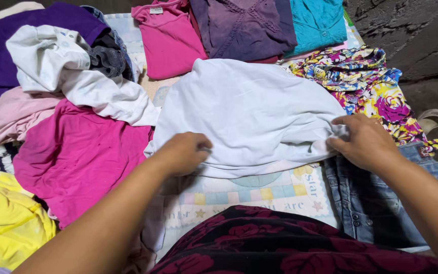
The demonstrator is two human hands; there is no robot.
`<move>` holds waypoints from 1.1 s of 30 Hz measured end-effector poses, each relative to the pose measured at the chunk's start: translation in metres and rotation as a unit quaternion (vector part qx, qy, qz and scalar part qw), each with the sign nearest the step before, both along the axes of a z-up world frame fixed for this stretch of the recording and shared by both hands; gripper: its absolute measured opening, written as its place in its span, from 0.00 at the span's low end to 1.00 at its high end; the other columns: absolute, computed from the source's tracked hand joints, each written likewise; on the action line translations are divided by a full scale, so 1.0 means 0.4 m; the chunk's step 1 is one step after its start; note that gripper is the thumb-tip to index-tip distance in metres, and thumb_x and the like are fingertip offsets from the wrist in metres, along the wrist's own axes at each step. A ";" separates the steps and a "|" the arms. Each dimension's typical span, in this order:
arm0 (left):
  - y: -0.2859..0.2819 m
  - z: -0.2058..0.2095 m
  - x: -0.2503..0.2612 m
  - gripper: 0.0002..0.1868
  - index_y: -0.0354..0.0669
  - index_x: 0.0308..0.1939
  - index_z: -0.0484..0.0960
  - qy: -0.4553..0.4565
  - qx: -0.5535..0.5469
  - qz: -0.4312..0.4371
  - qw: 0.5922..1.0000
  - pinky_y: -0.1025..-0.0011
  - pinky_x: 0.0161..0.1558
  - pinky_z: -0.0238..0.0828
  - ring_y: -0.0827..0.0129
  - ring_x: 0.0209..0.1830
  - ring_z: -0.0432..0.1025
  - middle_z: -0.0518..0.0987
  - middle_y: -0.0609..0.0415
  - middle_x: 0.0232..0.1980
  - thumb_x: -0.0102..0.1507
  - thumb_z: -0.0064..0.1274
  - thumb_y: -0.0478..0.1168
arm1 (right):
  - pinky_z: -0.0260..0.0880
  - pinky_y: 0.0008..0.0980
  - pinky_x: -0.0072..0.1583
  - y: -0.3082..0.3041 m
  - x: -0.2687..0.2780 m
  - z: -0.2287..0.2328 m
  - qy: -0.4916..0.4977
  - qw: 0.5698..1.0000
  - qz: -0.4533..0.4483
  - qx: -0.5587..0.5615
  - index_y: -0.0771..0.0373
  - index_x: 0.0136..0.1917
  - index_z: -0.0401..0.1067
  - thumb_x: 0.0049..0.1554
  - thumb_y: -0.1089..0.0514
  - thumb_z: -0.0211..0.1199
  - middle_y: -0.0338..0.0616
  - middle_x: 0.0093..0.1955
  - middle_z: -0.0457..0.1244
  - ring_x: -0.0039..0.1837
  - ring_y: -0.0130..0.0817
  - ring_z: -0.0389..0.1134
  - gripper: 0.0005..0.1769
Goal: The person folds several garments one by one on a bed, including a purple top, a pink top, denim shorts, and a white hoodie. Each item is smoothed, folded into a compact rectangle, and placed in a growing stack.
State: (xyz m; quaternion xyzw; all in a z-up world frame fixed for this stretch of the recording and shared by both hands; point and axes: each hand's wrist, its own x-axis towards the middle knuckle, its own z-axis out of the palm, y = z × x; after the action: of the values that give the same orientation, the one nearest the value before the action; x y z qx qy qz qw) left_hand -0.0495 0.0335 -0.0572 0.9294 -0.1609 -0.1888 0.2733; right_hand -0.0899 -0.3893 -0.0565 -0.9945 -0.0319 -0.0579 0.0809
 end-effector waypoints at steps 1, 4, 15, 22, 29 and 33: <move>-0.019 -0.003 -0.001 0.17 0.46 0.50 0.86 0.006 0.005 -0.012 1.000 0.65 0.54 0.75 0.57 0.50 0.80 0.86 0.47 0.49 0.58 0.55 0.42 | 0.71 0.44 0.54 0.005 0.002 -0.004 0.054 0.997 -0.046 0.015 0.61 0.54 0.80 0.50 0.50 0.74 0.53 0.49 0.70 0.50 0.49 0.72 0.21; -0.056 -0.006 -0.009 0.16 0.48 0.50 0.86 0.024 0.017 -0.039 0.999 0.65 0.55 0.74 0.57 0.50 0.80 0.86 0.48 0.49 0.58 0.56 0.42 | 0.73 0.43 0.56 -0.018 -0.004 -0.001 0.126 0.982 -0.123 0.062 0.58 0.50 0.81 0.52 0.52 0.72 0.48 0.48 0.72 0.51 0.46 0.74 0.13; -0.374 0.006 0.005 0.15 0.50 0.48 0.88 -0.037 -0.257 -0.125 0.958 0.66 0.50 0.76 0.58 0.45 0.82 0.87 0.48 0.45 0.62 0.51 0.47 | 0.67 0.39 0.66 0.004 -0.183 0.129 -0.133 0.978 0.058 0.152 0.59 0.44 0.78 0.49 0.61 0.73 0.41 0.51 0.69 0.61 0.37 0.70 0.08; -0.580 -0.061 0.018 0.31 0.44 0.45 0.88 0.051 -0.087 -0.111 0.989 0.59 0.51 0.74 0.49 0.48 0.79 0.84 0.40 0.47 0.63 0.47 0.66 | 0.68 0.37 0.61 0.035 -0.220 0.180 -0.103 0.975 0.081 0.179 0.58 0.42 0.78 0.48 0.62 0.72 0.38 0.50 0.71 0.57 0.36 0.71 0.07; -0.592 -0.130 -0.002 0.18 0.43 0.35 0.89 -0.056 -0.057 -0.180 0.981 0.61 0.45 0.76 0.53 0.39 0.80 0.85 0.43 0.37 0.56 0.57 0.54 | 0.72 0.40 0.50 0.047 -0.263 0.170 0.138 0.981 -0.071 0.113 0.55 0.44 0.80 0.51 0.49 0.71 0.41 0.40 0.73 0.47 0.40 0.74 0.10; -0.519 -0.068 -0.050 0.14 0.43 0.38 0.85 0.137 -0.312 -0.038 0.939 0.64 0.36 0.75 0.63 0.31 0.77 0.84 0.48 0.32 0.62 0.55 0.49 | 0.71 0.47 0.52 0.053 -0.233 0.173 0.211 0.964 -0.146 0.077 0.53 0.49 0.81 0.58 0.35 0.56 0.49 0.41 0.73 0.48 0.49 0.74 0.24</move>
State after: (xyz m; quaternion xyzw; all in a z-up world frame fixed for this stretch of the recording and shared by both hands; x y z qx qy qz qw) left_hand -0.0696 -0.1741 -0.0844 0.7553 -0.2081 -0.2653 0.5620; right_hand -0.1831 -0.3683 0.0128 -0.9689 0.1360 0.1395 0.1523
